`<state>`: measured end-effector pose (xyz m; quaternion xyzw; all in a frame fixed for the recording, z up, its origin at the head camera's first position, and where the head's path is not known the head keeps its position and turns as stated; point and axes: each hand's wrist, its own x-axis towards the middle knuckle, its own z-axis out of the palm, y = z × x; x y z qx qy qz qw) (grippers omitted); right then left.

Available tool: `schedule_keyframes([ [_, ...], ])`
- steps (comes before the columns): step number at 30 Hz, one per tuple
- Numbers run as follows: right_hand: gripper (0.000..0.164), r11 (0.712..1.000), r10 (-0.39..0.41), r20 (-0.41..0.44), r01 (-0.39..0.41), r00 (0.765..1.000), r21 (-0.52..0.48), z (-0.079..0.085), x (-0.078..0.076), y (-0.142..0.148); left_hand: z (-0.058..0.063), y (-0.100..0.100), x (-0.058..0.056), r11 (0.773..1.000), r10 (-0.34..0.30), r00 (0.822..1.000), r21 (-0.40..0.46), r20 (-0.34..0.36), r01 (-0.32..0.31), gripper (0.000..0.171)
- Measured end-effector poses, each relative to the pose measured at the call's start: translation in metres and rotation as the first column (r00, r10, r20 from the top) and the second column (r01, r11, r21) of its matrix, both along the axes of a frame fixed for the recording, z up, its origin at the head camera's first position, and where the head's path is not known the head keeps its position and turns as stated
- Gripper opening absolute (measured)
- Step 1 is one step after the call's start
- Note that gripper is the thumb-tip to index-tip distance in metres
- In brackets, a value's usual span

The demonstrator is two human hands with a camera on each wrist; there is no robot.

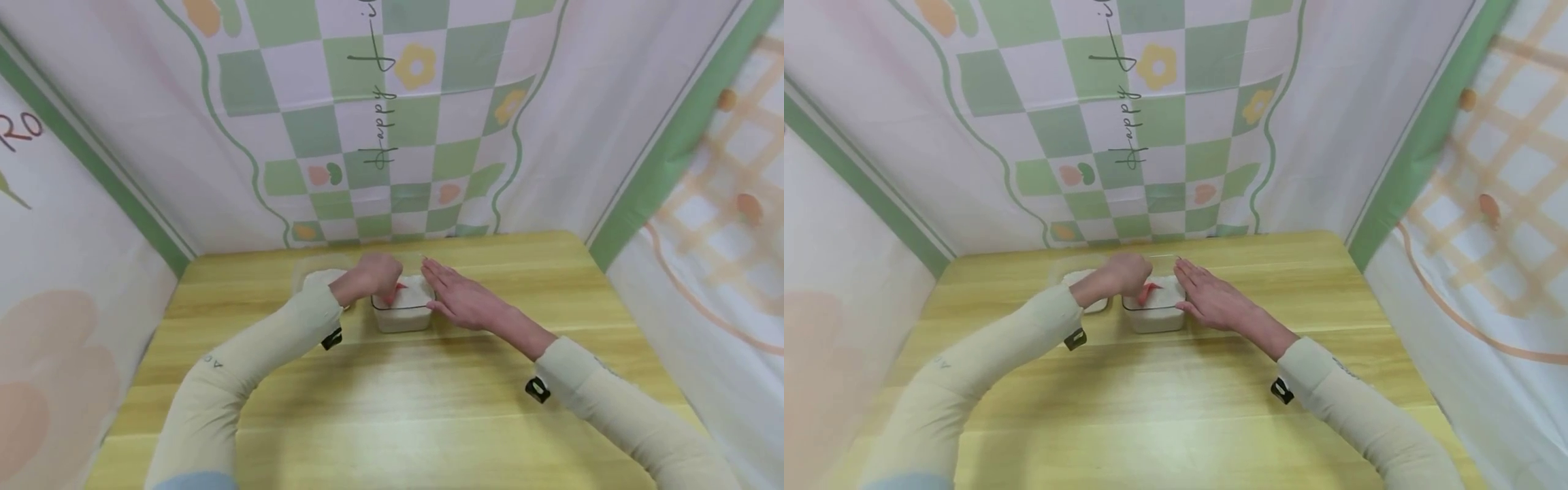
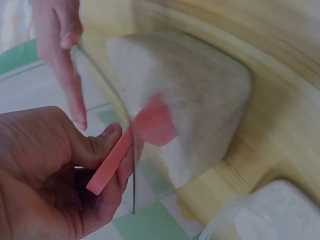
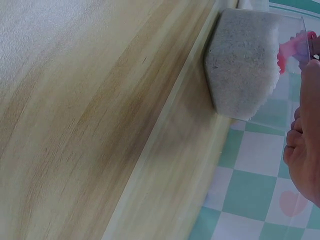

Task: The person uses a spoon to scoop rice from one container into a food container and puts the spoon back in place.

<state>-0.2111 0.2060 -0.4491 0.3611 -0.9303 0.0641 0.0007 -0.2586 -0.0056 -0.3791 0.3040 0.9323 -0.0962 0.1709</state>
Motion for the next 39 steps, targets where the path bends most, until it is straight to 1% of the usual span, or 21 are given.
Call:
schedule_keyframes([
  [3,0.069,1.000,0.002,0.000,-0.002,1.000,-0.007,0.000,-0.001,-0.002,-0.003,-0.001,-0.004,0.999,0.033,0.999,0.014,0.026,-0.034,0.023],
  [6,0.069,1.000,0.001,0.003,-0.001,1.000,-0.009,0.000,-0.001,-0.003,-0.003,-0.002,-0.006,0.999,0.043,0.998,0.022,0.043,-0.043,0.028],
  [10,0.069,1.000,0.001,0.002,-0.001,1.000,-0.013,-0.001,-0.002,-0.003,-0.002,-0.005,-0.009,0.999,0.032,0.997,0.031,0.076,-0.035,0.030],
  [14,0.069,1.000,0.005,0.001,-0.005,1.000,-0.018,-0.002,-0.002,-0.002,-0.001,-0.010,-0.014,0.999,0.014,0.994,0.039,0.108,-0.018,0.027],
  [17,0.069,1.000,-0.002,0.002,0.002,1.000,-0.015,-0.002,-0.002,0.000,0.000,-0.015,-0.018,0.998,-0.004,0.988,0.067,0.157,-0.007,0.036],
  [19,0.069,1.000,-0.009,0.007,0.009,1.000,-0.018,-0.002,-0.002,0.001,0.002,-0.019,-0.020,0.995,-0.022,0.982,0.105,0.188,0.002,0.042],
  [21,0.070,1.000,-0.014,0.010,0.014,1.000,-0.019,-0.001,-0.002,0.002,0.003,-0.024,-0.022,0.988,-0.040,0.977,0.151,0.210,0.008,0.046],
  [24,0.070,1.000,-0.013,0.019,0.013,1.000,-0.027,0.000,-0.001,0.002,0.003,-0.032,-0.022,0.975,-0.071,0.972,0.219,0.226,0.021,0.052],
  [27,0.070,1.000,-0.011,0.011,0.011,1.000,-0.022,0.000,-0.001,0.002,0.002,-0.039,-0.021,0.962,-0.086,0.961,0.274,0.263,0.011,0.055],
  [30,0.070,1.000,-0.011,0.001,0.011,1.000,-0.019,0.000,0.000,0.002,0.001,-0.044,-0.020,0.949,-0.077,0.949,0.315,0.306,-0.025,0.055],
  [33,0.070,1.000,-0.012,0.007,0.012,1.000,-0.023,0.000,0.000,0.001,0.000,-0.048,-0.017,0.935,-0.062,0.942,0.350,0.328,-0.060,0.054],
  [39,0.070,1.000,-0.007,-0.004,0.007,1.000,-0.023,-0.002,-0.001,0.000,-0.002,-0.055,-0.011,0.900,-0.037,0.917,0.412,0.398,-0.143,0.054],
])
